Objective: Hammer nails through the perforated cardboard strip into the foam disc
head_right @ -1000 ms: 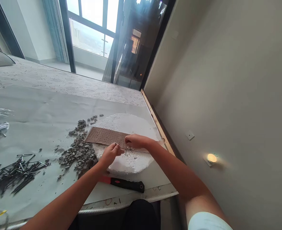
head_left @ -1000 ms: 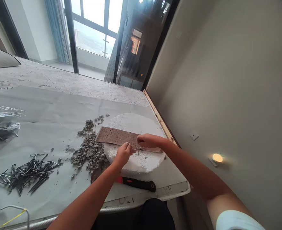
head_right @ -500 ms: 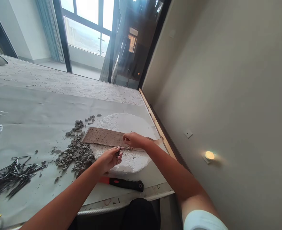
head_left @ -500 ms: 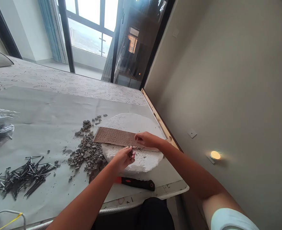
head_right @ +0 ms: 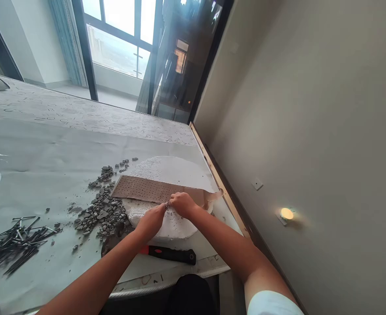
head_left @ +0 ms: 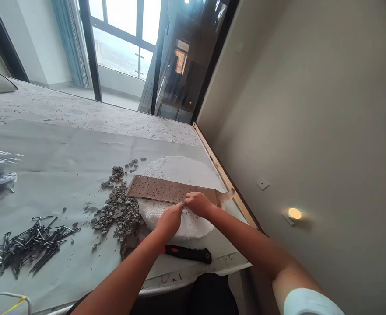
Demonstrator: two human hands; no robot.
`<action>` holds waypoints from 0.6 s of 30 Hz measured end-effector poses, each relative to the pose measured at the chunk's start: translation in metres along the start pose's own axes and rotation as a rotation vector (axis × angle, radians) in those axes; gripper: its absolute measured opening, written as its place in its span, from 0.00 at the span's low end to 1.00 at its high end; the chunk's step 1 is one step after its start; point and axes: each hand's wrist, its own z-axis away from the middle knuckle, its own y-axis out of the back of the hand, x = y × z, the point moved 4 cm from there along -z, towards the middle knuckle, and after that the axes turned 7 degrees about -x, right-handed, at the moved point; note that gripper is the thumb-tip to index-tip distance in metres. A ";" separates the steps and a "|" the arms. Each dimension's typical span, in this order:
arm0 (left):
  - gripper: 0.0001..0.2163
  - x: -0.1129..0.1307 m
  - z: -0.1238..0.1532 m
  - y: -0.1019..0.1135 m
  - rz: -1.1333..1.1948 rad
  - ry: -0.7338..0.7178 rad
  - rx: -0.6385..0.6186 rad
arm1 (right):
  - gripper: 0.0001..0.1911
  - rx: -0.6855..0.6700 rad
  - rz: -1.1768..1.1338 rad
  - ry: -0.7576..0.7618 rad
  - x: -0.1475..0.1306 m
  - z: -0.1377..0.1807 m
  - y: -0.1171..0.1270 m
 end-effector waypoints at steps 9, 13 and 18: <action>0.16 0.007 -0.002 -0.005 -0.203 -0.042 -0.124 | 0.12 0.014 0.078 0.062 -0.005 0.000 -0.007; 0.14 0.006 -0.004 -0.007 -0.140 -0.011 -0.129 | 0.12 0.010 0.091 0.062 -0.007 0.000 -0.008; 0.10 0.001 -0.005 -0.007 0.196 -0.003 -0.011 | 0.11 -0.003 0.092 0.062 -0.007 -0.001 -0.008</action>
